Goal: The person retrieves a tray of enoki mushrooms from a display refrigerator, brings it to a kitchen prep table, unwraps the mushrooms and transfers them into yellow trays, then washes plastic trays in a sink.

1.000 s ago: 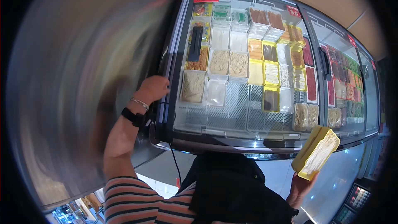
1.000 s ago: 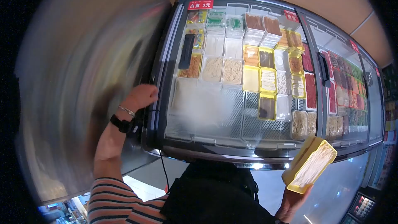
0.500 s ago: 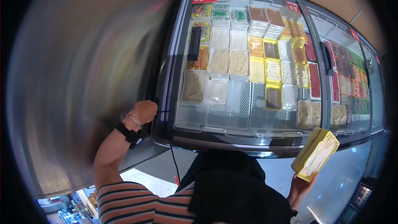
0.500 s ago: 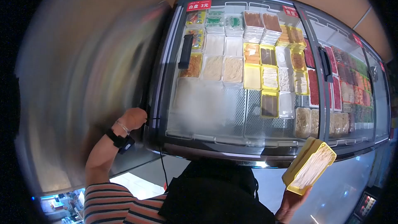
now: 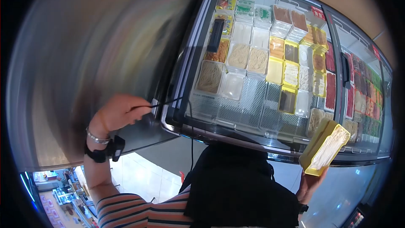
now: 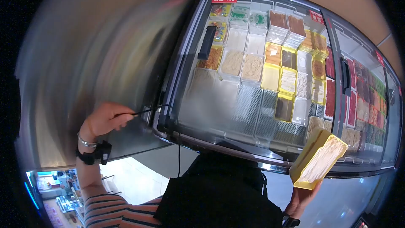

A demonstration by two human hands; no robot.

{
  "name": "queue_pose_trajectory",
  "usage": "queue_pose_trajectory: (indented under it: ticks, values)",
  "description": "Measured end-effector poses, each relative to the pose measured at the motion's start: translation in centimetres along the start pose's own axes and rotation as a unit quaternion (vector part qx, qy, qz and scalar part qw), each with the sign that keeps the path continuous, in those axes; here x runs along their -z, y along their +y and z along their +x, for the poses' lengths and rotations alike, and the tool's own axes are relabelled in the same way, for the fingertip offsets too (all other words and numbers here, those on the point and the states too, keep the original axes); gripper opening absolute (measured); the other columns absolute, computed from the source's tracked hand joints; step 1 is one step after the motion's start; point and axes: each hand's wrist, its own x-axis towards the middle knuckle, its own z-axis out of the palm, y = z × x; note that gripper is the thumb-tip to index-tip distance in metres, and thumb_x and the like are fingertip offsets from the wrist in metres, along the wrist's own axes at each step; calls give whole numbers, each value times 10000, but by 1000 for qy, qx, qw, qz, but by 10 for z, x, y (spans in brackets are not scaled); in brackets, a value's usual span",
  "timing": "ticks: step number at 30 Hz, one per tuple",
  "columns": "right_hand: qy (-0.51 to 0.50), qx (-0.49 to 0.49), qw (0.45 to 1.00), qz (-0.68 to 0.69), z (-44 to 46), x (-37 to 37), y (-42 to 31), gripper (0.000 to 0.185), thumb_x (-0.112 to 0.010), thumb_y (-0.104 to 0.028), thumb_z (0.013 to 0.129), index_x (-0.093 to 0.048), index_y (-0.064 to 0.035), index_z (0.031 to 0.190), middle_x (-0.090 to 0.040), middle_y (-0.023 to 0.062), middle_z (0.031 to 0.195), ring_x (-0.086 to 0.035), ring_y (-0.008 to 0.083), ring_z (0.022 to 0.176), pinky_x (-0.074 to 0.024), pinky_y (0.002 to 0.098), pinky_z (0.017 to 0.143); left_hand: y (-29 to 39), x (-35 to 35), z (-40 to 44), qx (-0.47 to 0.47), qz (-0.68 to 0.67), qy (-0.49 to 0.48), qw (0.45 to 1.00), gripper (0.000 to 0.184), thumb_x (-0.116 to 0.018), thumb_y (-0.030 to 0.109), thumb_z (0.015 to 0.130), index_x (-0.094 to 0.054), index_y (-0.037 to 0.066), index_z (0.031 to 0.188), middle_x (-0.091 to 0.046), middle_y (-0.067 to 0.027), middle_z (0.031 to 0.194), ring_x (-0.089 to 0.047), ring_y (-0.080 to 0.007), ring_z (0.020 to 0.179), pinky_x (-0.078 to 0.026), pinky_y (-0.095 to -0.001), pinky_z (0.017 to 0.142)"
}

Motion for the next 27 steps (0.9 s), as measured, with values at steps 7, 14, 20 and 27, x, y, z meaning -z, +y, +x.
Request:
queue_pose_trajectory:
  ticks: [7, 14, 20, 27]
  values:
    - [-30, 9, 1000, 0, -3, -9, -4, 619, -511, -459, 901, -352, -134, 1403, -420, 73, 1394, -443, 262, 1241, -382, 460, 1008, -7, -44, 204, -385, 177, 81, 902, 341, -594, 309, 826, -628, -4, 695, -571, -187, 690, -599, -322, 672, -452, -413, 613]
    - [-40, 96, 995, -10, -62, 10, -1, 601, -471, -441, 917, -315, -162, 1426, -395, 70, 1416, -432, 266, 1257, -380, 479, 1011, -7, -131, 438, -337, 328, 211, 857, 348, -612, 274, 790, -590, 74, 1074, -546, -96, 1178, -498, -266, 1113, -421, -429, 907]
    - [27, 154, 987, 40, -75, 15, 21, 615, -484, -449, 911, -311, -167, 1428, -391, 61, 1420, -426, 258, 1263, -380, 468, 1012, -3, -115, 425, -322, 323, 364, 812, 183, -482, 102, 826, -569, 89, 988, -582, -70, 1085, -530, -239, 1088, -451, -428, 846]
    - [39, 136, 987, 72, -72, -12, 15, 633, -505, -433, 909, -328, -85, 1407, -422, 116, 1394, -430, 288, 1260, -344, 475, 1049, -3, -96, 411, -250, 176, 253, 918, 127, -441, 145, 891, -531, 81, 954, -593, -122, 1016, -628, -332, 865, -503, -463, 744]
